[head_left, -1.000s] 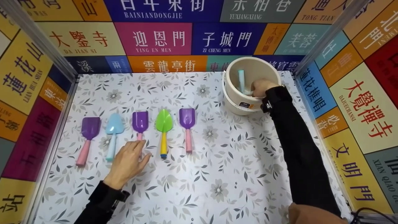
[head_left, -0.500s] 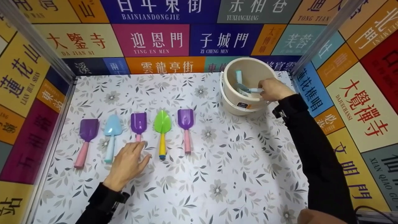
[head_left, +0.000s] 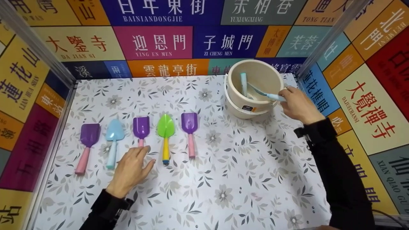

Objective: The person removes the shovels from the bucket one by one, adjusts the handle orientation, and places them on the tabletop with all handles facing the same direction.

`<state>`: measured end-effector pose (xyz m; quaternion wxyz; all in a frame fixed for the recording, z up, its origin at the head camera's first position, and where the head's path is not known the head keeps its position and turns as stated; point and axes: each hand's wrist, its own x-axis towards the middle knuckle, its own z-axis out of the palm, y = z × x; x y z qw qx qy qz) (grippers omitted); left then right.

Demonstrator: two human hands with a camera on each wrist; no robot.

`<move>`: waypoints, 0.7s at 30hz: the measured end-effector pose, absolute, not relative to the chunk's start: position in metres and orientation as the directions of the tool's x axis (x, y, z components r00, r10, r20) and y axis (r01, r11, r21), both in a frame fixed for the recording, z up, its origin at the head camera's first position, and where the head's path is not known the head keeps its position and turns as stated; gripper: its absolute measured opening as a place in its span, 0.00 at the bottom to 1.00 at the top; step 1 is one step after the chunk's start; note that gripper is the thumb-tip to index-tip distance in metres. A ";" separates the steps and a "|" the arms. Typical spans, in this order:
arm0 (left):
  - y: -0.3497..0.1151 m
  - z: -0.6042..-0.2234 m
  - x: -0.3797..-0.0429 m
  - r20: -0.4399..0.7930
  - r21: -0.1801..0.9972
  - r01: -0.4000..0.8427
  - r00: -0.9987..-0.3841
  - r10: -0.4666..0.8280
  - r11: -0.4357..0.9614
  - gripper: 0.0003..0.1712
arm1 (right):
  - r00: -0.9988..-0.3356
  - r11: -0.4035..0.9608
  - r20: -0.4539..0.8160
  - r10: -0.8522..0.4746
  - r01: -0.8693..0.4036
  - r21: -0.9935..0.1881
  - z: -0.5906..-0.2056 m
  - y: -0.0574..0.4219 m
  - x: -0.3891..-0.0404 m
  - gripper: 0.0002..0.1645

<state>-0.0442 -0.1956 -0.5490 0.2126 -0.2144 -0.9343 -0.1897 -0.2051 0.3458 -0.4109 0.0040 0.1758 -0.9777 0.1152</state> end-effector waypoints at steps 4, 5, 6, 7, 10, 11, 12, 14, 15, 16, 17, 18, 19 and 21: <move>-0.195 -0.548 -0.043 0.485 0.263 0.484 -0.814 0.319 0.835 0.26 | -0.908 0.884 0.232 -0.349 -0.401 -0.241 -0.423 0.352 -0.181 0.15; -0.195 -0.548 -0.043 0.486 0.265 0.483 -0.814 0.317 0.835 0.26 | -0.898 0.878 0.274 -0.345 -0.412 -0.244 -0.427 0.353 -0.175 0.14; -0.194 -0.548 -0.043 0.484 0.266 0.480 -0.816 0.315 0.836 0.26 | -0.885 0.871 0.317 -0.341 -0.424 -0.247 -0.431 0.355 -0.168 0.14; -0.194 -0.548 -0.042 0.482 0.268 0.479 -0.818 0.314 0.836 0.27 | -0.874 0.868 0.352 -0.335 -0.432 -0.244 -0.436 0.356 -0.162 0.14; -0.193 -0.548 -0.041 0.481 0.273 0.478 -0.819 0.312 0.835 0.27 | -0.845 0.863 0.433 -0.314 -0.444 -0.241 -0.450 0.359 -0.145 0.14; -0.193 -0.548 -0.041 0.481 0.275 0.478 -0.820 0.311 0.834 0.27 | -0.834 0.860 0.457 -0.310 -0.451 -0.240 -0.455 0.360 -0.140 0.14; -0.193 -0.548 -0.040 0.483 0.276 0.479 -0.819 0.311 0.834 0.27 | -0.823 0.857 0.479 -0.306 -0.457 -0.237 -0.461 0.360 -0.135 0.15; -0.192 -0.548 -0.039 0.491 0.276 0.482 -0.814 0.310 0.831 0.28 | -0.805 0.852 0.514 -0.297 -0.466 -0.237 -0.471 0.361 -0.125 0.16; -0.192 -0.548 -0.039 0.496 0.276 0.485 -0.811 0.310 0.830 0.28 | -0.799 0.850 0.526 -0.292 -0.468 -0.239 -0.477 0.361 -0.120 0.16; -0.192 -0.548 -0.039 0.503 0.275 0.488 -0.807 0.309 0.828 0.29 | -0.794 0.847 0.536 -0.288 -0.472 -0.244 -0.482 0.360 -0.115 0.16; -0.191 -0.549 -0.038 0.510 0.275 0.492 -0.803 0.309 0.826 0.29 | -0.789 0.847 0.545 -0.282 -0.472 -0.245 -0.487 0.360 -0.110 0.17; -0.191 -0.549 -0.038 0.517 0.274 0.496 -0.799 0.309 0.824 0.29 | -0.787 0.847 0.552 -0.276 -0.470 -0.247 -0.492 0.360 -0.106 0.18; -0.190 -0.549 -0.038 0.523 0.273 0.500 -0.794 0.309 0.822 0.29 | -0.784 0.847 0.557 -0.273 -0.470 -0.247 -0.497 0.359 -0.101 0.18; -0.189 -0.549 -0.037 0.531 0.274 0.506 -0.789 0.310 0.818 0.29 | -0.773 0.848 0.573 -0.272 -0.474 -0.238 -0.505 0.358 -0.093 0.19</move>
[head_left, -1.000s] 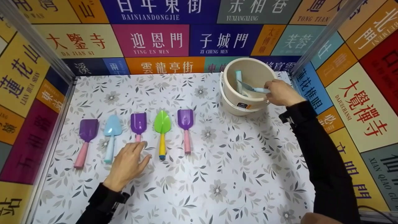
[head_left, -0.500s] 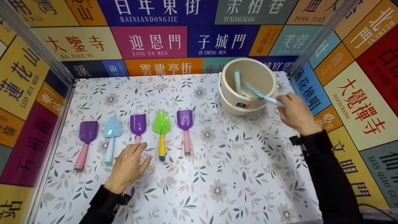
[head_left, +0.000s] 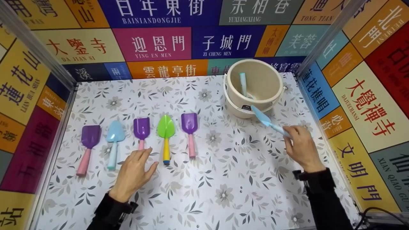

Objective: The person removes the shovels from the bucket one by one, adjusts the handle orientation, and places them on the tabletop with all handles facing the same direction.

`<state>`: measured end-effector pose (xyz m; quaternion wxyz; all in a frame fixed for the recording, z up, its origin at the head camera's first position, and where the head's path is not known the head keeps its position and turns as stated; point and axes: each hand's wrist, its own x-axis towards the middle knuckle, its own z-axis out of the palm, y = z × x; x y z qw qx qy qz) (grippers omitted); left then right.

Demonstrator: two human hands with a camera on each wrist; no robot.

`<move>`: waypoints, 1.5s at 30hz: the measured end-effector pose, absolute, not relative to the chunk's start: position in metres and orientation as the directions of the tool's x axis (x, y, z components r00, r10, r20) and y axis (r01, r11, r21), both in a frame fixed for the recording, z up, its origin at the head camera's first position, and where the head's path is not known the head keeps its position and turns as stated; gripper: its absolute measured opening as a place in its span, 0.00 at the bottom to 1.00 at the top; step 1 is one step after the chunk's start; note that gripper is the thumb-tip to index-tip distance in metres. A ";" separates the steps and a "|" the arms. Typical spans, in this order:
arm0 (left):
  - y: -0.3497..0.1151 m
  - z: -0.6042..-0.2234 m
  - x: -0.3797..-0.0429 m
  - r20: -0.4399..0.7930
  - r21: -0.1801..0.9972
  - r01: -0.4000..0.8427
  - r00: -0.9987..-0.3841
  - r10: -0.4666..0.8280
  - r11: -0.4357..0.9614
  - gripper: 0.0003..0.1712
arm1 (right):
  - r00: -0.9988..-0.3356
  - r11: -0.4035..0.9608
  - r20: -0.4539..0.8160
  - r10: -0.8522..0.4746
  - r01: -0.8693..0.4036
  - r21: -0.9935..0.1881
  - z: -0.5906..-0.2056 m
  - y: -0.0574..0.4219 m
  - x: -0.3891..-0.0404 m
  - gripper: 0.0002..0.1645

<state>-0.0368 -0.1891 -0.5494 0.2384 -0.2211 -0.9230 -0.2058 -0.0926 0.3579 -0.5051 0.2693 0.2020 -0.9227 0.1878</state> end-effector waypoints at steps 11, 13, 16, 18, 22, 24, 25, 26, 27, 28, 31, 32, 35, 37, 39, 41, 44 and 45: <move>-0.173 -0.532 -0.047 0.599 0.355 0.513 -0.767 0.231 0.782 0.28 | -0.710 0.837 0.635 -0.304 -0.518 -0.178 -0.518 0.348 -0.079 0.20; -0.164 -0.526 -0.054 0.627 0.394 0.516 -0.756 0.189 0.760 0.27 | -0.702 0.832 0.635 -0.321 -0.530 -0.166 -0.517 0.345 -0.080 0.20; -0.148 -0.516 -0.065 0.652 0.474 0.523 -0.750 0.117 0.709 0.26 | -0.685 0.815 0.639 -0.349 -0.559 -0.154 -0.515 0.339 -0.083 0.20; -0.136 -0.509 -0.074 0.642 0.540 0.514 -0.764 0.069 0.667 0.25 | -0.670 0.800 0.645 -0.369 -0.582 -0.147 -0.513 0.334 -0.084 0.20; -0.111 -0.496 -0.089 0.514 0.728 0.437 -0.858 0.001 0.528 0.23 | -0.637 0.771 0.660 -0.398 -0.622 -0.135 -0.513 0.324 -0.088 0.20; -0.098 -0.491 -0.095 0.400 0.824 0.362 -0.916 0.004 0.435 0.23 | -0.626 0.759 0.661 -0.413 -0.638 -0.129 -0.513 0.318 -0.089 0.19; -0.092 -0.489 -0.098 0.337 0.864 0.315 -0.941 0.014 0.394 0.23 | -0.620 0.753 0.662 -0.422 -0.646 -0.126 -0.513 0.315 -0.090 0.19; -0.085 -0.488 -0.100 0.280 0.893 0.270 -0.960 0.026 0.360 0.23 | -0.615 0.746 0.661 -0.430 -0.655 -0.124 -0.514 0.312 -0.090 0.18; -0.079 -0.487 -0.102 0.228 0.914 0.229 -0.973 0.041 0.335 0.23 | -0.609 0.738 0.661 -0.439 -0.663 -0.121 -0.514 0.309 -0.091 0.18; -0.073 -0.486 -0.104 0.189 0.926 0.196 -0.980 0.053 0.323 0.23 | -0.602 0.729 0.661 -0.448 -0.674 -0.120 -0.515 0.306 -0.091 0.18; -0.057 -0.488 -0.108 0.096 0.942 0.117 -0.992 0.080 0.314 0.24 | -0.585 0.703 0.660 -0.471 -0.701 -0.119 -0.516 0.295 -0.092 0.17; -0.052 -0.489 -0.109 0.072 0.944 0.095 -0.994 0.086 0.314 0.24 | -0.579 0.695 0.662 -0.477 -0.709 -0.120 -0.517 0.292 -0.092 0.16; -0.040 -0.493 -0.111 -0.012 0.958 0.016 -0.995 0.097 0.285 0.25 | -0.562 0.677 0.663 -0.495 -0.728 -0.113 -0.519 0.281 -0.091 0.15; -0.035 -0.496 -0.112 -0.066 0.967 -0.038 -0.993 0.101 0.252 0.26 | -0.541 0.659 0.670 -0.508 -0.745 -0.102 -0.521 0.273 -0.091 0.15; -0.033 -0.499 -0.113 -0.115 0.975 -0.093 -0.988 0.099 0.203 0.26 | -0.527 0.647 0.671 -0.523 -0.757 -0.091 -0.522 0.265 -0.091 0.15; -0.032 -0.501 -0.113 -0.157 0.978 -0.141 -0.983 0.097 0.154 0.26 | -0.513 0.634 0.669 -0.537 -0.769 -0.081 -0.523 0.258 -0.091 0.15; -0.030 -0.503 -0.112 -0.201 0.977 -0.194 -0.976 0.089 0.085 0.25 | -0.502 0.627 0.663 -0.556 -0.776 -0.062 -0.523 0.249 -0.091 0.14; -0.029 -0.503 -0.111 -0.210 0.976 -0.205 -0.974 0.088 0.068 0.24 | -0.496 0.624 0.663 -0.560 -0.780 -0.056 -0.524 0.246 -0.091 0.13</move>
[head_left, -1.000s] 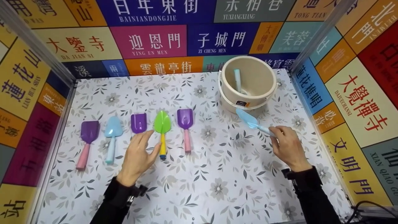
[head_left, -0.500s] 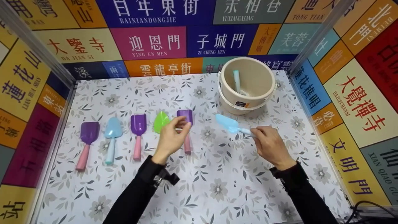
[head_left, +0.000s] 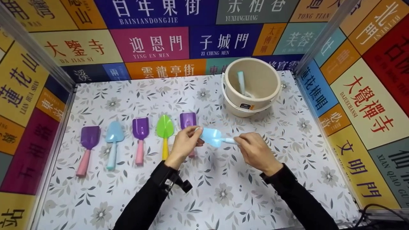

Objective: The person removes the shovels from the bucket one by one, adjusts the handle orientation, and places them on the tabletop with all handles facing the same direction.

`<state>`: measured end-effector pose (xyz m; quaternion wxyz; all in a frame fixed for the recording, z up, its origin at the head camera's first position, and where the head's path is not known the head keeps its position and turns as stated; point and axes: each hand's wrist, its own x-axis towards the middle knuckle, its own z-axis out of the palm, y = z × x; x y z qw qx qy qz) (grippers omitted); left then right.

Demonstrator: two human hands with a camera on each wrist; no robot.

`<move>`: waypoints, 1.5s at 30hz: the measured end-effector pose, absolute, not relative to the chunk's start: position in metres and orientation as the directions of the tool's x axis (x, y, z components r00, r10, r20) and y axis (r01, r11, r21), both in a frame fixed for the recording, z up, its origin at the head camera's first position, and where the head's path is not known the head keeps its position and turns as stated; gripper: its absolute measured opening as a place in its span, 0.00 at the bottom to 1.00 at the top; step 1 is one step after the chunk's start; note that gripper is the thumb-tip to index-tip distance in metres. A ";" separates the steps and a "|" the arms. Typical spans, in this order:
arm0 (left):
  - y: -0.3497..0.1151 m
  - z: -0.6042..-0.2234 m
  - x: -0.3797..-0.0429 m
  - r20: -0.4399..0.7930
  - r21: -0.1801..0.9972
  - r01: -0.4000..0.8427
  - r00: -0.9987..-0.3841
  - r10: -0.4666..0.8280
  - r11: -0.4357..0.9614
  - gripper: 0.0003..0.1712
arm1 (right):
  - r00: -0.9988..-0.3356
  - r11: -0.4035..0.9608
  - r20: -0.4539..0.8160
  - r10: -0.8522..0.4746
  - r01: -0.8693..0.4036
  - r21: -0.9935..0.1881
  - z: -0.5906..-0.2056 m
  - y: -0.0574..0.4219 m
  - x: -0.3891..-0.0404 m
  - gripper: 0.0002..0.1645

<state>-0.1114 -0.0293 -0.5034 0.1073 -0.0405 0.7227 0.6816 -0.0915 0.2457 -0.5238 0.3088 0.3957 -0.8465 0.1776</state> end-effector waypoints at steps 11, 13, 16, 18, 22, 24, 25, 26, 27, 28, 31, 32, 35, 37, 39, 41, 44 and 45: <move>-0.033 -0.501 -0.105 -0.258 0.966 -0.255 -0.963 0.079 0.044 0.17 | -0.456 0.598 0.691 -0.560 -0.800 -0.044 -0.530 0.226 -0.093 0.09; -0.034 -0.500 -0.104 -0.243 0.969 -0.238 -0.967 0.077 0.073 0.17 | -0.462 0.599 0.691 -0.556 -0.799 -0.052 -0.529 0.225 -0.092 0.09; -0.035 -0.497 -0.104 -0.204 0.974 -0.194 -0.976 0.081 0.113 0.17 | -0.470 0.605 0.686 -0.556 -0.794 -0.053 -0.528 0.224 -0.091 0.10; -0.036 -0.495 -0.104 -0.168 0.978 -0.155 -0.982 0.089 0.139 0.17 | -0.475 0.607 0.682 -0.555 -0.792 -0.058 -0.526 0.225 -0.090 0.14; -0.038 -0.488 -0.103 -0.071 0.971 -0.043 -0.991 0.109 0.237 0.16 | -0.522 0.617 0.658 -0.543 -0.779 -0.108 -0.521 0.227 -0.089 0.24; -0.039 -0.485 -0.103 -0.013 0.952 0.025 -0.992 0.122 0.305 0.15 | -0.560 0.623 0.635 -0.532 -0.767 -0.154 -0.517 0.228 -0.088 0.28; -0.040 -0.484 -0.102 0.018 0.940 0.061 -0.991 0.130 0.336 0.15 | -0.580 0.624 0.619 -0.529 -0.760 -0.179 -0.514 0.229 -0.088 0.30; -0.040 -0.483 -0.102 0.050 0.926 0.098 -0.989 0.140 0.365 0.14 | -0.600 0.625 0.601 -0.528 -0.753 -0.203 -0.513 0.229 -0.088 0.31; -0.040 -0.483 -0.102 0.087 0.910 0.140 -0.985 0.150 0.392 0.14 | -0.620 0.625 0.580 -0.529 -0.747 -0.227 -0.511 0.229 -0.088 0.31; -0.041 -0.483 -0.101 0.120 0.895 0.177 -0.980 0.162 0.409 0.14 | -0.638 0.623 0.556 -0.533 -0.740 -0.252 -0.509 0.229 -0.088 0.31; -0.041 -0.482 -0.100 0.217 0.850 0.284 -0.956 0.195 0.444 0.12 | -0.685 0.612 0.481 -0.547 -0.720 -0.328 -0.507 0.227 -0.086 0.30; -0.041 -0.482 -0.100 0.248 0.835 0.318 -0.946 0.209 0.449 0.11 | -0.697 0.609 0.459 -0.550 -0.711 -0.350 -0.507 0.226 -0.086 0.30; -0.040 -0.483 -0.099 0.316 0.799 0.397 -0.916 0.247 0.452 0.10 | -0.722 0.601 0.407 -0.559 -0.691 -0.402 -0.510 0.223 -0.083 0.28; -0.039 -0.484 -0.098 0.342 0.783 0.432 -0.900 0.271 0.448 0.09 | -0.732 0.600 0.382 -0.564 -0.681 -0.419 -0.513 0.221 -0.082 0.28; -0.039 -0.485 -0.098 0.362 0.764 0.461 -0.886 0.291 0.452 0.09 | -0.740 0.600 0.359 -0.569 -0.672 -0.433 -0.515 0.219 -0.081 0.27; -0.039 -0.486 -0.098 0.377 0.748 0.484 -0.873 0.309 0.454 0.08 | -0.747 0.602 0.342 -0.570 -0.663 -0.446 -0.516 0.217 -0.080 0.26; -0.038 -0.487 -0.097 0.395 0.730 0.509 -0.859 0.326 0.457 0.08 | -0.757 0.604 0.326 -0.567 -0.650 -0.460 -0.518 0.216 -0.080 0.25; -0.038 -0.487 -0.097 0.398 0.726 0.513 -0.856 0.330 0.457 0.08 | -0.761 0.607 0.320 -0.565 -0.646 -0.463 -0.518 0.216 -0.080 0.25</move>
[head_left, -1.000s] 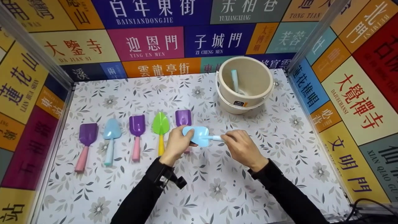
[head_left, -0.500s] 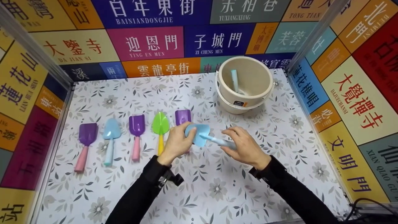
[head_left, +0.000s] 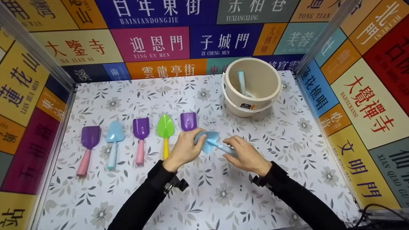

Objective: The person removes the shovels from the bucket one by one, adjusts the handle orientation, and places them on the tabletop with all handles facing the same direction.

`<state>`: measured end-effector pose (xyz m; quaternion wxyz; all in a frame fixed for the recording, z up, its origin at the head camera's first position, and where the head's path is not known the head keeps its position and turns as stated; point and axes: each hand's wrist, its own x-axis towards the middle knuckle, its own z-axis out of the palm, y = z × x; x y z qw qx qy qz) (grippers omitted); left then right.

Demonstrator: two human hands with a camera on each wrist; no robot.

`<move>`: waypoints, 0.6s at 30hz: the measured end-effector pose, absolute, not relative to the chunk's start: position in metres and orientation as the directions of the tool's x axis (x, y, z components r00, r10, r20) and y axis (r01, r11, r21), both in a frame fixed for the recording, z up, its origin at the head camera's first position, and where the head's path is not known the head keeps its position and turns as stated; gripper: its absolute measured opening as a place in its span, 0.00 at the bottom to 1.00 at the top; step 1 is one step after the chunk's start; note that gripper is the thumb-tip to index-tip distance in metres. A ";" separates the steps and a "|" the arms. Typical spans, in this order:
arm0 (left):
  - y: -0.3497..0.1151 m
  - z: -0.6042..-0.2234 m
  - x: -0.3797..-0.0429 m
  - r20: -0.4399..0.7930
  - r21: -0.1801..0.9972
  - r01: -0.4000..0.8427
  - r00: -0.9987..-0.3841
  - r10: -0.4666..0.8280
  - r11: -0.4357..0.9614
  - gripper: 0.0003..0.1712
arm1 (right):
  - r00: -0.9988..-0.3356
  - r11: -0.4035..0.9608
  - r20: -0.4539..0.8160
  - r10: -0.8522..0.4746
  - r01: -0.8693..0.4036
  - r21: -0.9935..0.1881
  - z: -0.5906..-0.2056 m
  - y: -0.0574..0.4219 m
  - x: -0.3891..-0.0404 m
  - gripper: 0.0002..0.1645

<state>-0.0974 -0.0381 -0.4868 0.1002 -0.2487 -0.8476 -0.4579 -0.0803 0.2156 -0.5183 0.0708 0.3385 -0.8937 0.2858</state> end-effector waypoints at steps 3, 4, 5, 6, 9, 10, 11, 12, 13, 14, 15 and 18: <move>-0.038 -0.486 -0.097 0.403 0.723 0.521 -0.851 0.336 0.454 0.08 | -0.767 0.614 0.305 -0.565 -0.637 -0.466 -0.520 0.215 -0.080 0.24; -0.038 -0.486 -0.097 0.404 0.722 0.523 -0.850 0.337 0.454 0.08 | -0.769 0.616 0.299 -0.565 -0.634 -0.468 -0.520 0.215 -0.080 0.24; -0.038 -0.485 -0.097 0.403 0.721 0.523 -0.850 0.338 0.454 0.08 | -0.771 0.617 0.294 -0.564 -0.631 -0.471 -0.520 0.215 -0.080 0.23; -0.038 -0.485 -0.097 0.402 0.722 0.522 -0.850 0.340 0.453 0.08 | -0.773 0.619 0.289 -0.564 -0.628 -0.472 -0.520 0.215 -0.080 0.23; -0.038 -0.485 -0.097 0.398 0.725 0.520 -0.851 0.342 0.452 0.08 | -0.780 0.628 0.278 -0.561 -0.619 -0.472 -0.520 0.214 -0.080 0.20; -0.038 -0.485 -0.097 0.398 0.724 0.521 -0.851 0.343 0.453 0.08 | -0.782 0.630 0.274 -0.560 -0.617 -0.472 -0.520 0.213 -0.079 0.19; -0.038 -0.485 -0.097 0.398 0.723 0.521 -0.851 0.343 0.453 0.08 | -0.783 0.632 0.272 -0.560 -0.615 -0.471 -0.520 0.213 -0.079 0.18; -0.038 -0.486 -0.097 0.398 0.723 0.522 -0.850 0.344 0.452 0.08 | -0.784 0.634 0.269 -0.560 -0.614 -0.469 -0.520 0.212 -0.079 0.17; -0.038 -0.486 -0.097 0.399 0.723 0.523 -0.850 0.345 0.452 0.08 | -0.785 0.636 0.268 -0.559 -0.613 -0.469 -0.520 0.212 -0.079 0.16; -0.038 -0.487 -0.097 0.401 0.721 0.524 -0.849 0.345 0.452 0.08 | -0.784 0.637 0.267 -0.560 -0.614 -0.466 -0.520 0.212 -0.079 0.16; -0.038 -0.487 -0.097 0.402 0.720 0.526 -0.848 0.346 0.453 0.08 | -0.783 0.636 0.267 -0.562 -0.615 -0.465 -0.520 0.212 -0.078 0.15; -0.038 -0.487 -0.097 0.402 0.719 0.526 -0.848 0.346 0.454 0.08 | -0.777 0.629 0.274 -0.567 -0.623 -0.464 -0.519 0.211 -0.078 0.15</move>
